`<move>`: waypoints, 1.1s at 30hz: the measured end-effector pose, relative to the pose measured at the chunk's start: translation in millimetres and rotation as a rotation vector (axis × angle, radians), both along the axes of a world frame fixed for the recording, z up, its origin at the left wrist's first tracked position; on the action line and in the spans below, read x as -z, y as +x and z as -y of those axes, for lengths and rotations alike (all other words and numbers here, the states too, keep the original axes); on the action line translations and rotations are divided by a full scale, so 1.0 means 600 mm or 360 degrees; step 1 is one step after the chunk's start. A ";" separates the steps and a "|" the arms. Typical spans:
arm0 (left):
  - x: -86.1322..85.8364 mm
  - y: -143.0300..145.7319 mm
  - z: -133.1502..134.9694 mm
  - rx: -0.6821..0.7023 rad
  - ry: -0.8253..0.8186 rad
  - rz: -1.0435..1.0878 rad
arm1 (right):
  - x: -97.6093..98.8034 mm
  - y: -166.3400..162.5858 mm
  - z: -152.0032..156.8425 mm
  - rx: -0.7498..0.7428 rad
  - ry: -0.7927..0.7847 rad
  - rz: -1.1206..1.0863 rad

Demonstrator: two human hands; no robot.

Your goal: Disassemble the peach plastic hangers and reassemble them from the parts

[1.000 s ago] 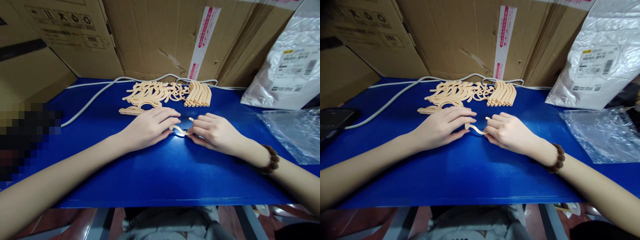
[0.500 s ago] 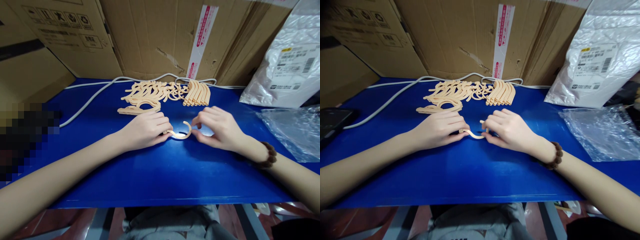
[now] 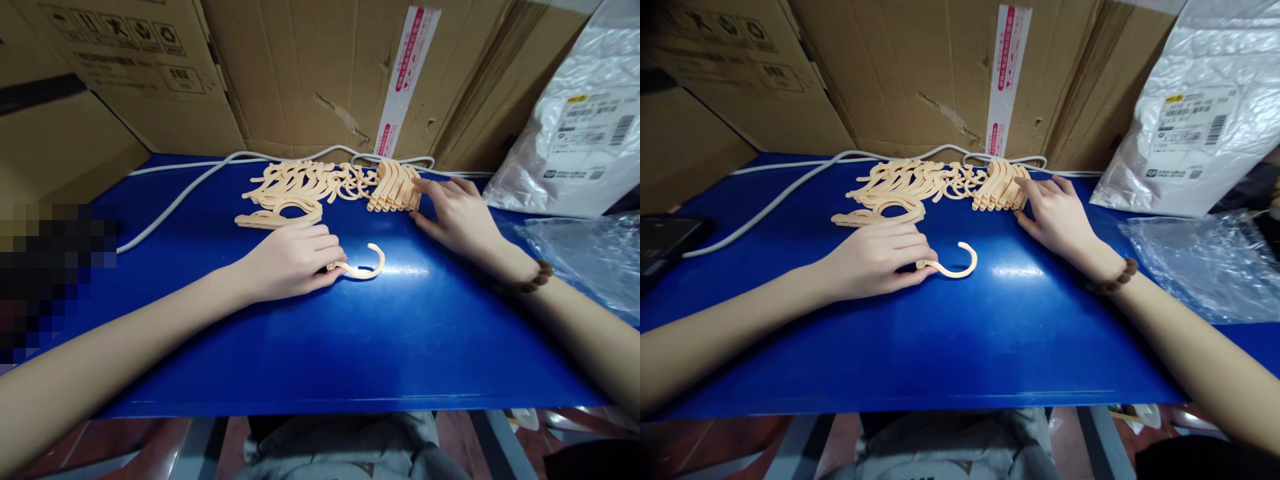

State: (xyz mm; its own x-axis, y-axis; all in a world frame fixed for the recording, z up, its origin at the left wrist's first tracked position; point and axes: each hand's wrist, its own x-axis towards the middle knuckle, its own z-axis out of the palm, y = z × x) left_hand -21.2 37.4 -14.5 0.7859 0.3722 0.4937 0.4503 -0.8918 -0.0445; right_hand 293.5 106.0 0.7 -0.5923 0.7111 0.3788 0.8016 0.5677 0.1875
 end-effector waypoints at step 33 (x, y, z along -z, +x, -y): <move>-0.002 0.001 0.013 -0.0641 -0.0034 0.0415 | -0.011 -0.123 0.169 -0.1335 0.0380 0.0325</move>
